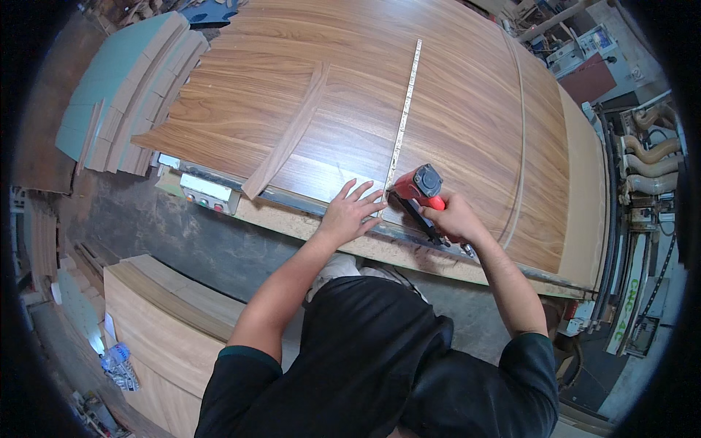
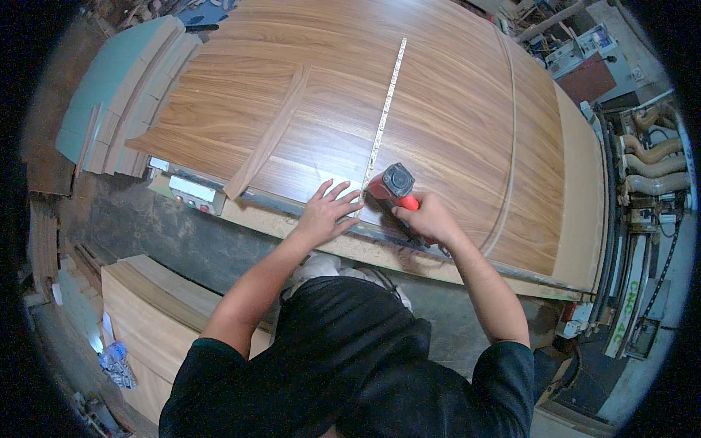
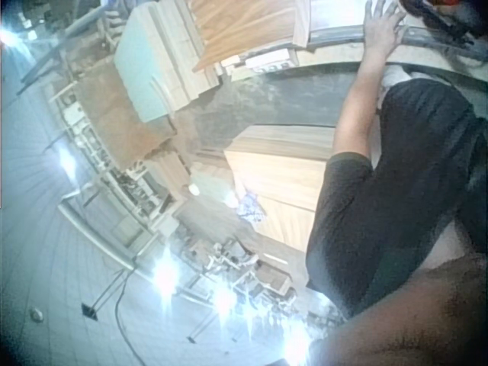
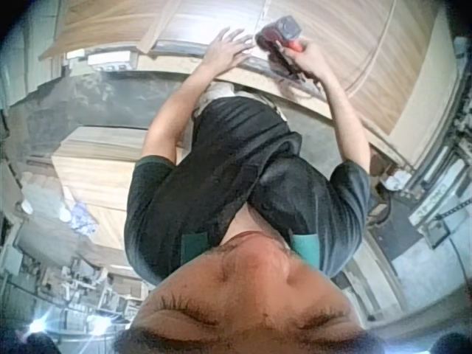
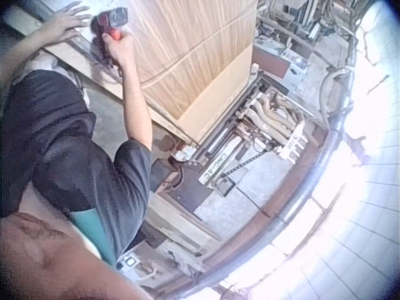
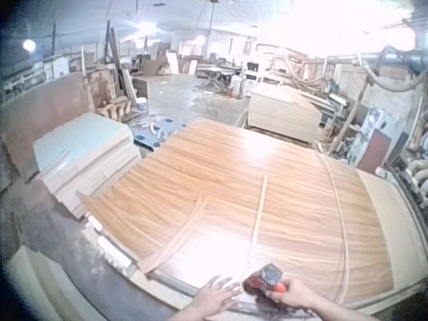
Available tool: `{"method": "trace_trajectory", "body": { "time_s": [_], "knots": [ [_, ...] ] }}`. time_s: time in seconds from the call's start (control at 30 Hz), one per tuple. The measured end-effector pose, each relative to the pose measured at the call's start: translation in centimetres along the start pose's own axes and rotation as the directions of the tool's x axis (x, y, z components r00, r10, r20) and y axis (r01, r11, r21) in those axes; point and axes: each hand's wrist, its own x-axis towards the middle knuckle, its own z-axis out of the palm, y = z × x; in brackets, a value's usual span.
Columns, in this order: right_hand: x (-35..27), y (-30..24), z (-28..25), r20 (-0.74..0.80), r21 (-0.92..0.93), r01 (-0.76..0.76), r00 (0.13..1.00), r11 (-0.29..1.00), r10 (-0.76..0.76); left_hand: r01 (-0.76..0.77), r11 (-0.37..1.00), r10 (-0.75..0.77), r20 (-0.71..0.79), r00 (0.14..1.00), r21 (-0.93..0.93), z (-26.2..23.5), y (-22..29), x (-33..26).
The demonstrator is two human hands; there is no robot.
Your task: The person positions thin wood strips onto a large wooden panel, measures the placement with a tape measure, and fastens the strips using a pneumatic nail gun.
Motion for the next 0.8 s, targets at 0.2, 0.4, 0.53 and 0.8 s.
{"method": "trace_trajectory", "body": {
  "time_s": [0.2,0.4,0.53,0.8],
  "knots": [
    [-0.2,-1.2,0.1,-0.02,-0.068,0.031,0.999,0.997,-0.032,0.004,1.0,-0.004,0.036,0.999,0.004,0.0,-0.2,0.1],
    [-0.9,-3.0,0.0,-0.038,-0.158,-0.022,0.999,0.987,0.016,-0.008,1.0,0.007,0.039,0.999,0.026,-0.2,-0.1,0.2],
    [-0.4,-2.9,-0.8,-0.039,-0.205,0.0,0.999,0.979,-0.009,-0.011,1.0,0.01,0.014,1.0,0.028,-0.2,0.0,0.3],
    [2.9,-1.5,-2.0,-0.111,-0.007,0.0,0.994,1.0,0.0,-0.021,1.0,0.021,-0.012,1.0,0.021,-0.1,0.0,0.2]
  ]
}}
